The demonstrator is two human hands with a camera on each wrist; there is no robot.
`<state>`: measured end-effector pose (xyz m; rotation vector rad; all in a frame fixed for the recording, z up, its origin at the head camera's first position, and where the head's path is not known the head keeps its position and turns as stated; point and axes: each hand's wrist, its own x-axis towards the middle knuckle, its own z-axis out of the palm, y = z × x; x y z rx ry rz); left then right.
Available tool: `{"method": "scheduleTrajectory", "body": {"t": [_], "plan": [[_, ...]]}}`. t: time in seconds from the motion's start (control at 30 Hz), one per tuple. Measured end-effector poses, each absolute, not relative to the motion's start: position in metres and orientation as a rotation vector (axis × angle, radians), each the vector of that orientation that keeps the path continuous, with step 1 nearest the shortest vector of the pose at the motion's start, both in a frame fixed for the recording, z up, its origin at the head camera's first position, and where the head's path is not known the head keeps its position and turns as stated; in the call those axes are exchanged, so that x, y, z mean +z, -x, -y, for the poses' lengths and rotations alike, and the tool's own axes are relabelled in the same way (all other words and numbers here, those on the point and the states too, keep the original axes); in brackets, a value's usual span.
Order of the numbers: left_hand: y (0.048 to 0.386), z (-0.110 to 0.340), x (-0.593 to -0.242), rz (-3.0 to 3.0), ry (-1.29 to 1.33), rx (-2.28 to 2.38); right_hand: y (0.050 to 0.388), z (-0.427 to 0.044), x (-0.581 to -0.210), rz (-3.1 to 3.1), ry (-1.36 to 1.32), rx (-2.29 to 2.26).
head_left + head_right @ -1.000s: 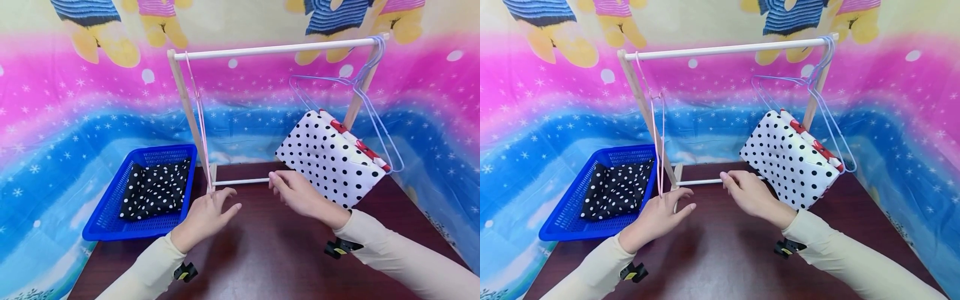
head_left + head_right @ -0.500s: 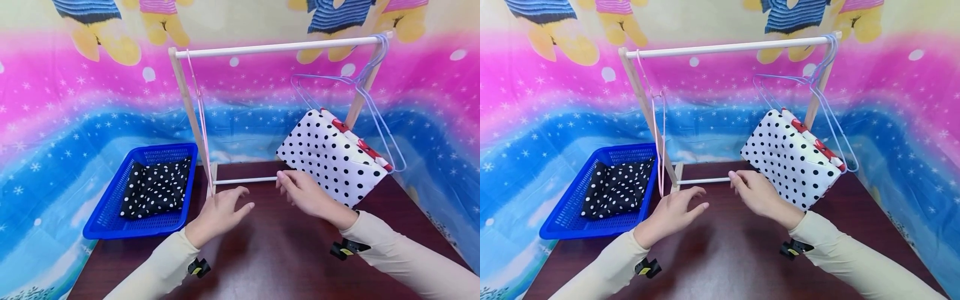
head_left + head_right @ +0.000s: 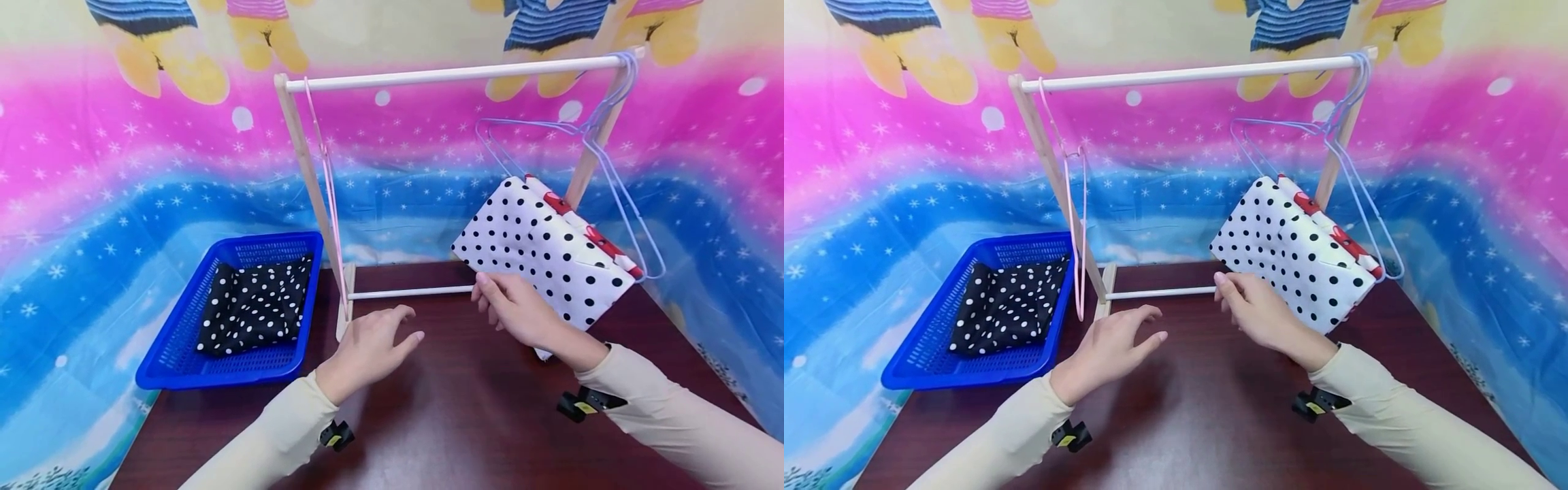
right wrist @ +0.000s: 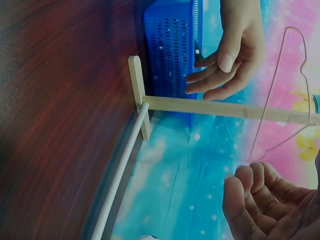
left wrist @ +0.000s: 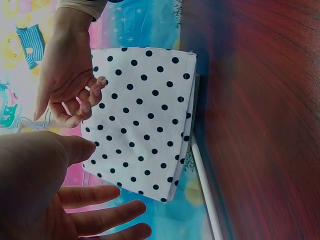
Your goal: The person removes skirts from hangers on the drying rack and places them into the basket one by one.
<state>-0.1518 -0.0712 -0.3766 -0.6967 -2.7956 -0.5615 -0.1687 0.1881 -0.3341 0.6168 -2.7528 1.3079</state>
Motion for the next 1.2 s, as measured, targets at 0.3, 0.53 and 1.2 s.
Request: {"method": "scheduleTrajectory", "body": {"t": [0.3,0.53,1.2], "plan": [[0.154,0.061,-0.379,2.817,0.71,-0.539,0.169,-0.199,-0.335,2.757,-0.565,1.304],[0.156,0.058,-0.384,2.812,0.702,-0.508,0.168,-0.206,-0.335,2.753,-0.531,1.264],[0.161,0.049,-0.389,2.857,0.731,-0.545,0.167,-0.235,-0.32,2.698,-0.455,1.019]]}}
